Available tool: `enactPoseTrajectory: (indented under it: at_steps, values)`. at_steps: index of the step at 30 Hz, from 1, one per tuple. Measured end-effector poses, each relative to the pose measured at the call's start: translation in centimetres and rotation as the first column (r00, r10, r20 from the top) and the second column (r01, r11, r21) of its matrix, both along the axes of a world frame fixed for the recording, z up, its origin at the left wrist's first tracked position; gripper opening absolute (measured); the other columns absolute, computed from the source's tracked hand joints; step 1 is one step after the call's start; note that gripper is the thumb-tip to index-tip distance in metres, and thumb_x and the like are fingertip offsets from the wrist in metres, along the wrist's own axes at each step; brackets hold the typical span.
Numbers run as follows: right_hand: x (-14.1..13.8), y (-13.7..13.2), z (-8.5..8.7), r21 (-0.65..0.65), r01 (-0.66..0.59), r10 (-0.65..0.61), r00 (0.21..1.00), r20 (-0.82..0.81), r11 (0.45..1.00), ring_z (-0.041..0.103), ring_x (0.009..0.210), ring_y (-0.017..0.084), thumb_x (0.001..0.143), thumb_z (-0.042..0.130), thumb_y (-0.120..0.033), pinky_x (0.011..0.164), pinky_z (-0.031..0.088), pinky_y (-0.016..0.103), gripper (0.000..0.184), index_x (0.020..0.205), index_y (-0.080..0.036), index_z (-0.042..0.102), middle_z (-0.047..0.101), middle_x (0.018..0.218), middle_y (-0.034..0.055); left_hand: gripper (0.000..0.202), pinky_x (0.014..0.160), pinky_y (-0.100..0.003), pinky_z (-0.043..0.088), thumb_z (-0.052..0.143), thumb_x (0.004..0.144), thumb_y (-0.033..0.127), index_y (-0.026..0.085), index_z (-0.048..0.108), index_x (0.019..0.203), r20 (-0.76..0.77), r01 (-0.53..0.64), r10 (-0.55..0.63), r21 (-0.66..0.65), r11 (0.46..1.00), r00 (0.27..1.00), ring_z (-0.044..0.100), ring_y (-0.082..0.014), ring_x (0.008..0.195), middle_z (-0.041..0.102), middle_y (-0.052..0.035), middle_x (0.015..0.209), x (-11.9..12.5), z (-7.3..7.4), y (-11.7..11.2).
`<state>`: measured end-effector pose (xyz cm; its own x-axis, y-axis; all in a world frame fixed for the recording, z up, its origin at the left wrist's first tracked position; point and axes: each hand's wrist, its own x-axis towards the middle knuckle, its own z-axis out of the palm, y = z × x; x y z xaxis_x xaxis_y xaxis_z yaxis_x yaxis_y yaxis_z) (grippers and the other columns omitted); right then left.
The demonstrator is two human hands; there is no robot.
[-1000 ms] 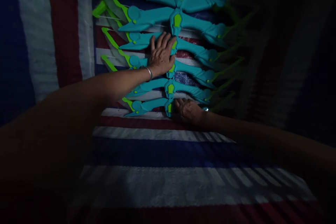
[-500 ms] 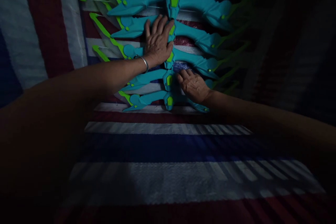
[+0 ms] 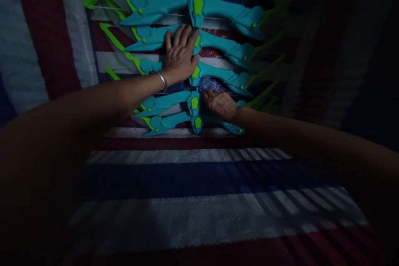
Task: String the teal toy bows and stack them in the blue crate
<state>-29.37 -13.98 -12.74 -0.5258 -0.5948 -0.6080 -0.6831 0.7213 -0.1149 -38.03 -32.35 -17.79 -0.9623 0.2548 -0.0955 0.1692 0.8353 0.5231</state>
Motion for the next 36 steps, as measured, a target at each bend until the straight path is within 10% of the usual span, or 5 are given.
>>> enactPoseTrajectory:
  at_steps: [10, 21, 31, 36]
  values:
    - [-1.1, 0.1, 1.8, -0.095, 0.065, -0.064, 0.998, 0.014, 0.993, 0.056, 0.113, 0.031, 0.103, 0.03, -0.015, 0.085, 0.046, 0.038, 0.037, 0.123, -0.007, 0.061, 0.061, 0.123, 0.021, 0.07, 0.131, -0.053, -0.012, 0.043, 0.093, 0.032, 0.026, 0.028, 0.161, -0.003, -0.01, 0.01, 0.032, 0.999, 1.0, 0.002, -0.0227, 0.161, 0.021, 0.0023, 0.172, 1.4, -0.6, 0.3]
    - [-15.1, 1.0, -0.1, -0.25, 0.239, -0.316, 0.885, -0.342, 0.938, 0.021, 0.148, 0.038, 0.096, 0.03, -0.021, 0.113, 0.031, 0.061, 0.067, 0.16, -0.005, 0.028, 0.028, 0.166, 0.0195, 0.072, 0.129, -0.058, -0.007, 0.041, 0.093, 0.026, 0.013, 0.026, 0.162, -0.088, 0.006, -0.011, -0.054, 0.999, 0.996, 0.009, -0.0289, 0.16, 0.019, -0.0117, 0.172, 2.1, -1.0, 0.5]
    - [-17.9, -0.6, -1.0, -0.086, 0.239, -0.254, 0.904, -0.345, 0.967, 0.037, 0.143, 0.038, 0.1, 0.032, -0.015, 0.113, 0.034, 0.052, 0.064, 0.162, -0.003, 0.024, 0.029, 0.163, 0.0254, 0.069, 0.13, -0.058, -0.002, 0.038, 0.095, 0.024, 0.012, 0.027, 0.162, -0.111, 0.011, -0.023, -0.109, 0.994, 0.994, 0.008, -0.0283, 0.16, 0.018, -0.0124, 0.172, 2.4, -0.6, 0.7]
    - [-18.9, -0.4, -1.6, -0.104, 0.224, -0.247, 0.887, -0.389, 0.969, 0.053, 0.125, 0.039, 0.101, 0.038, -0.021, 0.103, 0.038, 0.052, 0.063, 0.16, -0.003, 0.028, 0.052, 0.139, 0.0289, 0.067, 0.13, -0.059, 0.0, 0.039, 0.096, 0.026, 0.012, 0.03, 0.161, -0.095, -0.004, -0.005, -0.101, 0.995, 0.995, 0.01, -0.0287, 0.16, 0.021, -0.0132, 0.171, 2.5, -0.1, 0.9]
